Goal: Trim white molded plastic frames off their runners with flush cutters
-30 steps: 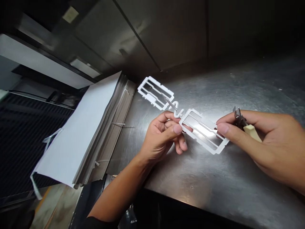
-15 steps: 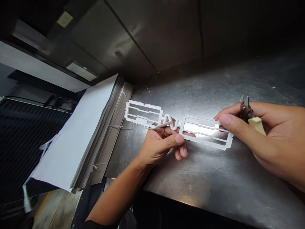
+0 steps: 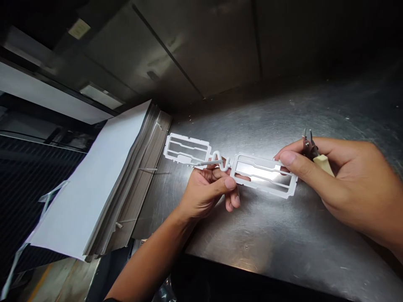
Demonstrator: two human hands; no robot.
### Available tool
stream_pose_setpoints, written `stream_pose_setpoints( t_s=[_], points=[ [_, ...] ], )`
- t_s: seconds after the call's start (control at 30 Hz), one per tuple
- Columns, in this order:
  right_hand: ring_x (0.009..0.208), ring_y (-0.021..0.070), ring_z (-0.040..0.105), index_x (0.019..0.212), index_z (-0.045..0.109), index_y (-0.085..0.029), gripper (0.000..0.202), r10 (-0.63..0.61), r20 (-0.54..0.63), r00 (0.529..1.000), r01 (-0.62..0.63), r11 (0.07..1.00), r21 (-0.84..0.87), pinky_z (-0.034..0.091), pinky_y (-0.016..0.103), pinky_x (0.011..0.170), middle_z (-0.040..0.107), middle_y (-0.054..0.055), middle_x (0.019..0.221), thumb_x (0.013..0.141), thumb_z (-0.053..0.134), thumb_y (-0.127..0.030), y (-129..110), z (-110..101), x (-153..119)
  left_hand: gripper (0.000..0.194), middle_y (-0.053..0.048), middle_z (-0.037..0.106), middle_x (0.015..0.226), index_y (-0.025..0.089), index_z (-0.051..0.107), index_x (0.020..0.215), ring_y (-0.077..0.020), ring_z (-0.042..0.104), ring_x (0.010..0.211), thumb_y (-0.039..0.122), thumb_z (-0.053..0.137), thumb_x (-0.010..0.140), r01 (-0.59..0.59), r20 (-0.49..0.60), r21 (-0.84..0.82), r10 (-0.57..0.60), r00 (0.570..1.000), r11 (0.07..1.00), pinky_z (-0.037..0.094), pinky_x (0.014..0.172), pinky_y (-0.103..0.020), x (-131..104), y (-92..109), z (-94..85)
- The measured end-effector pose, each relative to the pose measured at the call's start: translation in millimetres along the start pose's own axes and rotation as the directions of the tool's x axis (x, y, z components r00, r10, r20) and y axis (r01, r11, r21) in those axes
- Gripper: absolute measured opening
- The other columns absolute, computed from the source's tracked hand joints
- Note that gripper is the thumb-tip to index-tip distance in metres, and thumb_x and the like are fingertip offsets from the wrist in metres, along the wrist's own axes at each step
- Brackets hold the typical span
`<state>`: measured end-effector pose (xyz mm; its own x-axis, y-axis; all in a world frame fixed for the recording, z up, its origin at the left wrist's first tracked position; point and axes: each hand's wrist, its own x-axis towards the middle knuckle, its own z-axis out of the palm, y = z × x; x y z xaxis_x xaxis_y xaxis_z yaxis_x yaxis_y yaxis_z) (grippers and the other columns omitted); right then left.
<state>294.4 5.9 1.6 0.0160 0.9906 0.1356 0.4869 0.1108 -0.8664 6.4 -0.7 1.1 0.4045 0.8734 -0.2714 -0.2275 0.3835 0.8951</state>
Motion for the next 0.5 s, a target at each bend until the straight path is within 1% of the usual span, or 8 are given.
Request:
stream_pose_setpoints(
  t_s=[0.13,0.2,0.27,0.33,0.4,0.47,0.5],
  points=[
    [0.091,0.0306,0.074,0.098,0.089,-0.036,0.047,-0.017,0.038,0.999,0.018,0.999,-0.032,0.046,0.039,0.070,0.082,-0.001,0.103,0.102,0.079,-0.082,-6,-1,2,0.030,-0.007,0.081,0.071,0.015,0.092,0.096,-0.0131,0.073,0.054,0.044,0.099,0.092,-0.002,-0.021,0.018,0.003,1.000,1.000,0.061,0.054,-0.019,0,0,0.8],
    [0.086,0.0290,0.073,0.095,0.090,-0.035,0.043,-0.032,0.054,0.998,0.031,0.999,0.018,0.046,0.039,0.070,0.082,0.000,0.100,0.103,0.080,-0.077,-12,-1,4,0.035,-0.008,0.081,0.071,0.013,0.091,0.095,-0.0138,0.072,0.052,0.047,0.099,0.091,0.002,-0.045,0.046,0.000,0.999,0.999,0.060,0.052,-0.020,0,1,1.0],
    [0.083,0.0262,0.072,0.094,0.090,-0.034,0.038,-0.047,0.092,0.995,0.037,0.994,0.107,0.049,0.037,0.071,0.081,0.001,0.094,0.104,0.082,-0.070,-19,-1,5,0.039,-0.008,0.081,0.071,0.013,0.090,0.096,-0.0142,0.071,0.051,0.050,0.099,0.091,0.002,-0.063,0.070,0.002,0.998,0.998,0.060,0.050,-0.020,0,1,1.1],
    [0.078,0.0229,0.070,0.095,0.090,-0.031,0.037,-0.031,0.158,0.987,-0.005,0.975,0.224,0.050,0.034,0.070,0.078,0.003,0.087,0.106,0.083,-0.065,-23,-2,5,0.038,-0.008,0.081,0.071,0.013,0.089,0.096,-0.0134,0.070,0.051,0.050,0.098,0.092,-0.003,-0.069,0.079,0.008,0.998,0.997,0.059,0.049,-0.019,0,2,0.9],
    [0.075,0.0209,0.069,0.098,0.089,-0.029,0.036,-0.001,0.235,0.972,-0.078,0.942,0.327,0.050,0.031,0.068,0.077,0.003,0.085,0.108,0.084,-0.063,-24,-3,5,0.036,-0.006,0.080,0.069,0.013,0.089,0.096,-0.0118,0.069,0.049,0.048,0.098,0.093,-0.007,-0.070,0.075,0.012,0.997,0.997,0.057,0.049,-0.017,0,2,0.4],
    [0.077,0.0213,0.070,0.101,0.089,-0.029,0.033,0.014,0.287,0.958,-0.129,0.914,0.385,0.052,0.031,0.069,0.078,0.003,0.090,0.110,0.084,-0.060,-24,-3,5,0.033,-0.005,0.080,0.068,0.015,0.088,0.096,-0.0112,0.069,0.049,0.046,0.097,0.094,-0.018,-0.066,0.073,0.022,0.998,0.997,0.057,0.049,-0.016,1,2,-0.2],
    [0.079,0.0218,0.071,0.102,0.089,-0.029,0.032,0.011,0.297,0.955,-0.134,0.909,0.395,0.053,0.031,0.070,0.079,0.003,0.093,0.110,0.083,-0.059,-23,-2,6,0.032,-0.005,0.080,0.069,0.015,0.087,0.095,-0.0113,0.069,0.049,0.046,0.097,0.095,-0.023,-0.065,0.074,0.028,0.997,0.997,0.057,0.049,-0.016,1,2,-0.4]
  ],
)
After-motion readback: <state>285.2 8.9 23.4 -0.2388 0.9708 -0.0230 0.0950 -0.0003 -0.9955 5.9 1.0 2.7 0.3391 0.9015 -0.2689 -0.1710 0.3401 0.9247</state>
